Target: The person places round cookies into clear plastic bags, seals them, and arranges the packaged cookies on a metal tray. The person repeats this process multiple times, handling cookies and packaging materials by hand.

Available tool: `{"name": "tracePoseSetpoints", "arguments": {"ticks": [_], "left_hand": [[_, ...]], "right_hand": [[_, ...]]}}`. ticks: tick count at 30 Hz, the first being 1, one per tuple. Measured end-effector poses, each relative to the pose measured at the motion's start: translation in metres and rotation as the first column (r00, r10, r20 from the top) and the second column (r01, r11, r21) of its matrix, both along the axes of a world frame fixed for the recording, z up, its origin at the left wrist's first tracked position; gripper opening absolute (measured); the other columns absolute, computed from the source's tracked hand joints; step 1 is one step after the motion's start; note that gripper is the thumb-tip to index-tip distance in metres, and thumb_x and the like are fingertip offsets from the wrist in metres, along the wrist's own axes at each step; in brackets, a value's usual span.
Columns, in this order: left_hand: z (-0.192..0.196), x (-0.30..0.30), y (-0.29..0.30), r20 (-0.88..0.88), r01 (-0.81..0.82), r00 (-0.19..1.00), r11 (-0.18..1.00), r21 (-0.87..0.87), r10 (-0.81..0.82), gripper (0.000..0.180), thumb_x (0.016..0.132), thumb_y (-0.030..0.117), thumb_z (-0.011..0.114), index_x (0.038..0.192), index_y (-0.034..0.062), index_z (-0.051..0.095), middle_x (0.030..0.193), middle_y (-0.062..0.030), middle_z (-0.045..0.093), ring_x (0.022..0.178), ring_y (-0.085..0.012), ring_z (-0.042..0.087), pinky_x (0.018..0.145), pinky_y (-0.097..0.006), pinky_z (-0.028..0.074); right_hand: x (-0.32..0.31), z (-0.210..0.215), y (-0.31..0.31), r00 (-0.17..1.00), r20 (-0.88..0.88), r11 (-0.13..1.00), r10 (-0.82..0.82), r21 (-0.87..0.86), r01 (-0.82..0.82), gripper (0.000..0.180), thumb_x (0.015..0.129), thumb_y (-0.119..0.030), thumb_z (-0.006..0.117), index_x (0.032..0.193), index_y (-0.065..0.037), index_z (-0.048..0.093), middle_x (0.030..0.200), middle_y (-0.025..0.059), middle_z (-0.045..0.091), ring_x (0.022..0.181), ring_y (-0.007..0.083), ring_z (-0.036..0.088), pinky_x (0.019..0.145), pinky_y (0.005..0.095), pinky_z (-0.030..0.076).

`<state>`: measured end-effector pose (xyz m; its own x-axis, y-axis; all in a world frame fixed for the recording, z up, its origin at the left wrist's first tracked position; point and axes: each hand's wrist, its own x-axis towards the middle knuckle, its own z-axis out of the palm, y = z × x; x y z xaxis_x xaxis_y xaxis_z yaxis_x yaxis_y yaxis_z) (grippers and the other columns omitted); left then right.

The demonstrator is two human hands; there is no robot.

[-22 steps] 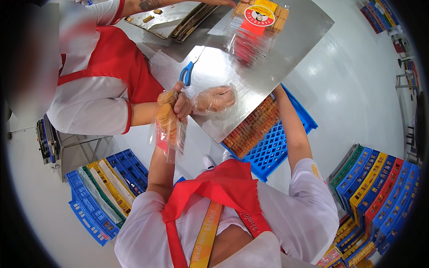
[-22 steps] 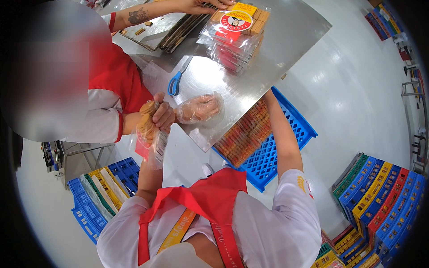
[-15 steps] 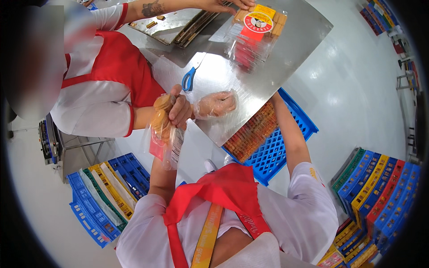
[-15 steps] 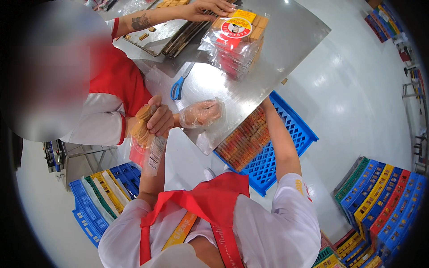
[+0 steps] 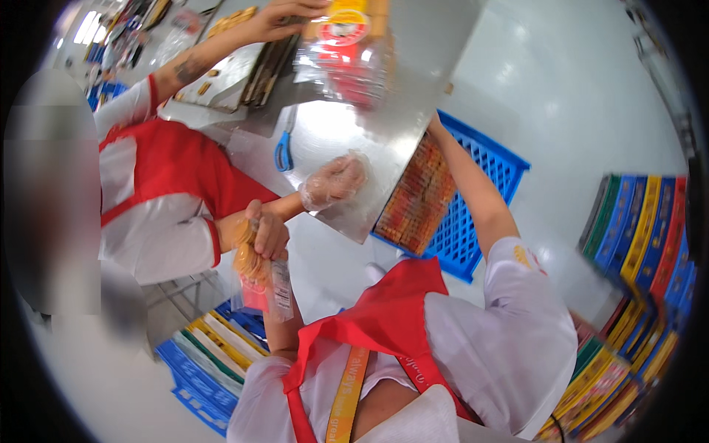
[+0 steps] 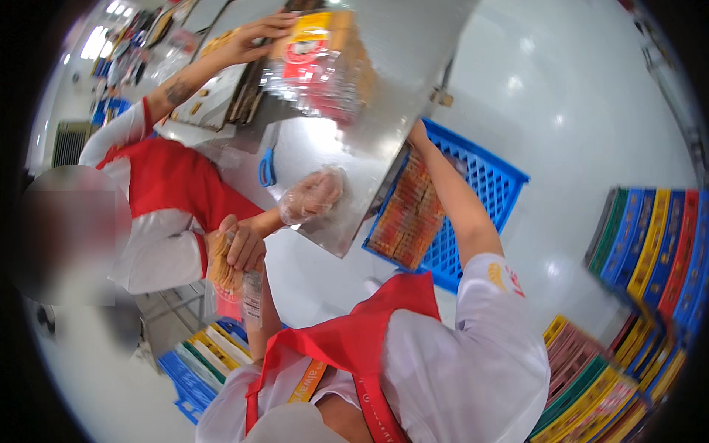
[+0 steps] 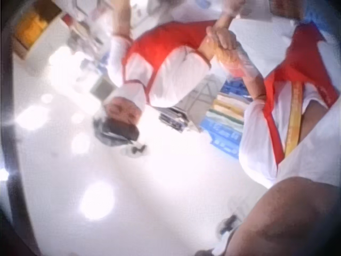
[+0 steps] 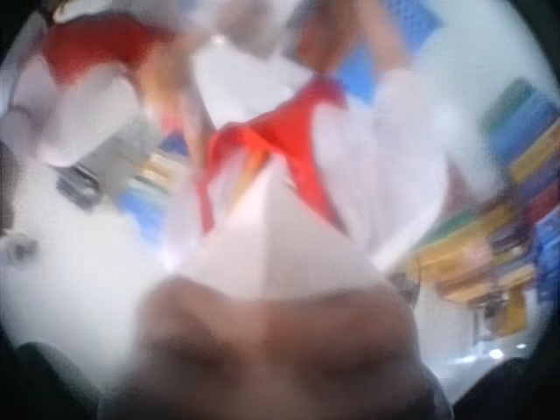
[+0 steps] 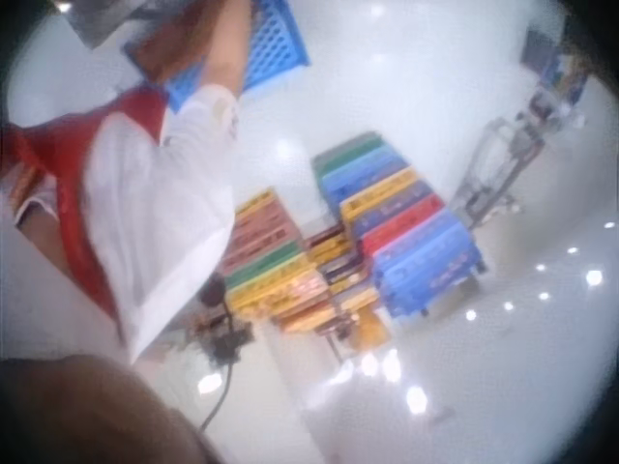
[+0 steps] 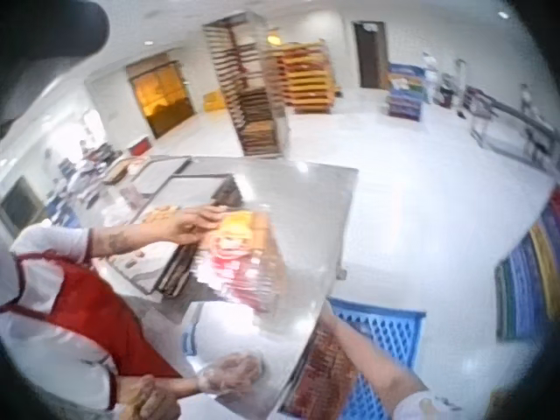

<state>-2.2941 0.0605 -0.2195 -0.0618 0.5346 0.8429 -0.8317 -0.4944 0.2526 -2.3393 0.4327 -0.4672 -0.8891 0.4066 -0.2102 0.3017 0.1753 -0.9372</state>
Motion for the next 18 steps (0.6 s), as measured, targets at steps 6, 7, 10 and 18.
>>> {"name": "tracePoseSetpoints", "arguments": {"ticks": [6, 7, 10, 18], "left_hand": [[-0.002, 0.003, -0.011, 0.125, 0.103, 0.988, 0.986, -0.135, -0.086, 0.060, 0.081, 0.020, 0.066, 0.125, 0.0104, 0.027, 0.098, -0.0177, 0.060, 0.080, -0.0270, 0.065, 0.065, -0.039, 0.056], [0.004, 0.009, -0.013, 0.149, 0.091, 0.987, 0.977, -0.192, -0.063, 0.057, 0.082, 0.020, 0.065, 0.124, 0.0097, 0.028, 0.097, -0.0167, 0.060, 0.079, -0.0262, 0.065, 0.064, -0.038, 0.056], [0.027, 0.037, -0.006, 0.278, -0.014, 0.950, 0.911, -0.411, 0.141, 0.041, 0.087, 0.022, 0.057, 0.119, 0.0086, 0.035, 0.091, -0.0123, 0.061, 0.076, -0.0208, 0.064, 0.063, -0.036, 0.055], [0.058, 0.055, 0.056, 0.271, -0.007, 0.944, 0.834, -0.551, 0.186, 0.031, 0.090, 0.021, 0.051, 0.116, 0.0110, 0.039, 0.081, -0.0055, 0.058, 0.075, -0.0153, 0.060, 0.065, -0.031, 0.052]], "right_hand": [[0.038, 0.036, -0.001, 0.973, 0.082, 0.977, -0.215, 0.021, 0.214, 0.039, 0.080, -0.029, 0.061, 0.101, 0.004, 0.062, 0.091, 0.0271, 0.063, 0.089, 0.0382, 0.062, 0.074, 0.0405, 0.048], [0.051, 0.042, 0.000, 0.952, 0.083, 0.955, -0.294, 0.004, 0.295, 0.038, 0.081, -0.025, 0.061, 0.104, 0.004, 0.060, 0.093, 0.0271, 0.063, 0.090, 0.0378, 0.062, 0.075, 0.0400, 0.048], [0.107, 0.047, 0.001, 0.945, 0.033, 0.943, -0.325, -0.062, 0.326, 0.033, 0.083, -0.018, 0.059, 0.110, 0.002, 0.058, 0.100, 0.0241, 0.062, 0.095, 0.0354, 0.060, 0.081, 0.0397, 0.046], [0.302, 0.051, -0.020, 0.775, 0.115, 0.619, -0.621, -0.536, 0.575, 0.031, 0.086, -0.014, 0.056, 0.112, 0.004, 0.057, 0.100, 0.0155, 0.064, 0.086, 0.0198, 0.061, 0.076, 0.0317, 0.047]]}}
